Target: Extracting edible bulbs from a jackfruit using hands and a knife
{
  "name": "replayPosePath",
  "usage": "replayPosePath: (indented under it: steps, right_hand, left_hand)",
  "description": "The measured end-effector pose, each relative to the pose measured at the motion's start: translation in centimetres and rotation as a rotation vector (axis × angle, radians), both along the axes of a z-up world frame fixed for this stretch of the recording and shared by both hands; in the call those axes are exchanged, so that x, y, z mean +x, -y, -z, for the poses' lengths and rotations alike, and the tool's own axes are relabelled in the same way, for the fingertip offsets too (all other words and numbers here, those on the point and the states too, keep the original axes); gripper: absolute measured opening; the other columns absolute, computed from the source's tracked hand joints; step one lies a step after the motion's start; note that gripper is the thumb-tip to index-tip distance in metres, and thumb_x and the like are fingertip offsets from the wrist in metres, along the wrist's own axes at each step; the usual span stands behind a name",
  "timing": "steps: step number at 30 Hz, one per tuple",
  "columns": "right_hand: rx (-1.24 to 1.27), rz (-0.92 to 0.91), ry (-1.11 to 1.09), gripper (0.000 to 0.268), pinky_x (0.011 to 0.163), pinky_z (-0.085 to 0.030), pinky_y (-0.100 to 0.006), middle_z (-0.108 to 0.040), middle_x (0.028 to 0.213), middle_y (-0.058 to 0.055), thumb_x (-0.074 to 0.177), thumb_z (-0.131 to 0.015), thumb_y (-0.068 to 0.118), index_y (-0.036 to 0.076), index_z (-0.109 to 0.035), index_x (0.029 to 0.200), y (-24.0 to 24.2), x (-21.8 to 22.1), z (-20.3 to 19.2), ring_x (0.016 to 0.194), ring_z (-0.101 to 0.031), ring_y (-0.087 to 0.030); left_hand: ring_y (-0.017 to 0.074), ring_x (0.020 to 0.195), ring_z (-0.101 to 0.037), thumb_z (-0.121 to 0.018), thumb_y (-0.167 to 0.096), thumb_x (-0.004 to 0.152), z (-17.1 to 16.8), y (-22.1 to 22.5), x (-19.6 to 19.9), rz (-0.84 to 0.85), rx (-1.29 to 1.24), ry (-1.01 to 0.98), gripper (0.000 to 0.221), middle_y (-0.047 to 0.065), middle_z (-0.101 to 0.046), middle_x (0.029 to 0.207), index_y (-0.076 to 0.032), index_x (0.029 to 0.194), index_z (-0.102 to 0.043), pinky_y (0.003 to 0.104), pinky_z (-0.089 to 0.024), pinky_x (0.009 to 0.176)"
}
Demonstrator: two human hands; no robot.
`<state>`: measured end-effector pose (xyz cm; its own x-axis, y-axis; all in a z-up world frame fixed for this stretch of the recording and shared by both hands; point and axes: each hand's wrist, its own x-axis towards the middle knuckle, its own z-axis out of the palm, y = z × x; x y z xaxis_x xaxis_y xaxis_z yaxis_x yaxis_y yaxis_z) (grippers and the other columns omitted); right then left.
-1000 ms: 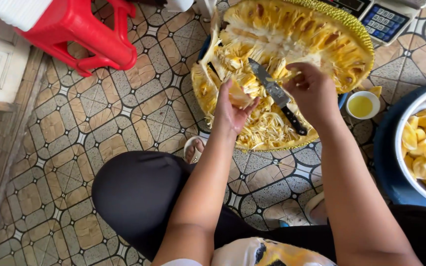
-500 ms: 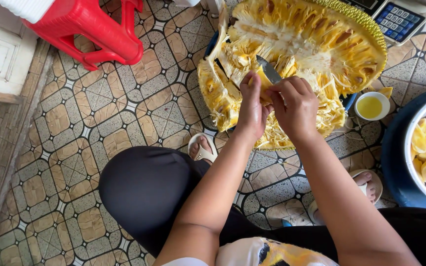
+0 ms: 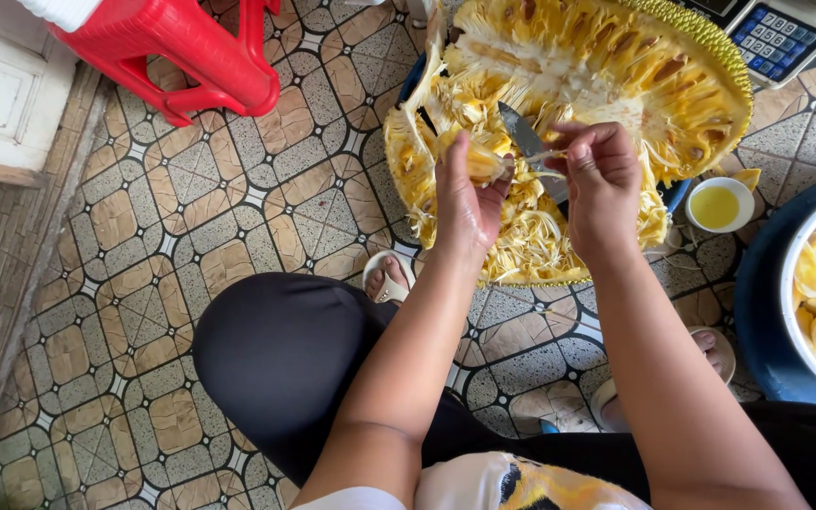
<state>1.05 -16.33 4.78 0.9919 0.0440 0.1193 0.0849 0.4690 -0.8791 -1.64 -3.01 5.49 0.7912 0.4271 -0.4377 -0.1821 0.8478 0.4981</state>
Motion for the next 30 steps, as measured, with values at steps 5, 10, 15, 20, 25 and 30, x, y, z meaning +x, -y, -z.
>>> replayPosePath:
  steps: [5,10,15,20,25,30]
  right_hand:
    - [0.046,-0.176,-0.003,0.014,0.076,-0.062,-0.037,-0.059,0.076,-0.013,0.112,-0.047,0.003,0.005,-0.051,0.099,-0.9,-1.3,-1.5,0.075,-0.070,-0.025]
    - [-0.340,-0.142,0.108,0.011,0.072,-0.055,-0.030,-0.056,0.076,-0.005,0.108,-0.054,-0.005,0.006,-0.053,0.105,1.1,0.2,-0.7,0.067,-0.057,-0.014]
    - [-1.170,-0.067,0.421,0.050,0.097,-0.032,-0.085,-0.066,0.137,-0.023,0.085,-0.084,0.011,0.011,-0.071,0.134,2.7,1.6,2.5,0.127,-0.057,-0.053]
    - [-1.124,0.201,0.469,0.011,0.121,-0.021,-0.066,-0.078,0.101,-0.001,0.102,-0.078,0.008,0.016,-0.077,0.109,2.2,1.6,4.6,0.109,-0.073,-0.031]
    - [-0.795,-0.007,0.659,0.013,0.091,-0.050,-0.048,-0.072,0.094,-0.014,0.092,-0.083,0.010,0.003,-0.074,0.099,-0.3,-1.0,-1.8,0.087,-0.068,-0.034]
    - [-0.864,0.047,0.770,0.009,0.072,-0.058,-0.042,-0.067,0.085,-0.010,0.090,-0.081,0.006,0.009,-0.077,0.098,-1.6,-1.6,0.7,0.077,-0.070,-0.034]
  left_hand:
    - [0.0161,0.085,-0.058,-0.088,-0.024,0.081,0.6,0.8,0.3,0.015,0.092,-0.062,0.058,0.006,-0.045,0.104,-0.015,0.115,-0.041,0.030,-0.064,0.081]
    - [0.0189,0.082,-0.064,-0.081,-0.018,0.087,3.3,-2.7,0.9,-0.041,-0.039,0.087,0.046,0.009,-0.053,0.105,-0.013,0.116,-0.046,0.038,-0.066,0.082]
    - [0.0355,0.101,-0.070,-0.074,-0.024,0.090,1.1,-2.2,-0.1,0.157,-0.306,0.349,0.045,0.016,-0.067,0.112,-0.006,0.124,-0.050,0.058,-0.056,0.104]
    - [0.0261,0.104,-0.066,-0.067,-0.048,0.089,2.6,-1.6,0.1,0.341,-0.199,0.300,0.049,0.005,-0.071,0.113,-0.015,0.124,-0.056,0.046,-0.050,0.100]
    - [0.0273,0.090,-0.070,-0.074,-0.039,0.086,2.1,-0.3,0.2,0.255,-0.206,0.202,0.047,0.011,-0.071,0.111,-0.012,0.121,-0.058,0.042,-0.059,0.086]
    - [0.0245,0.083,-0.071,-0.075,-0.035,0.086,3.4,0.6,0.4,0.173,-0.170,0.116,0.040,0.009,-0.071,0.105,-0.012,0.114,-0.058,0.035,-0.061,0.078]
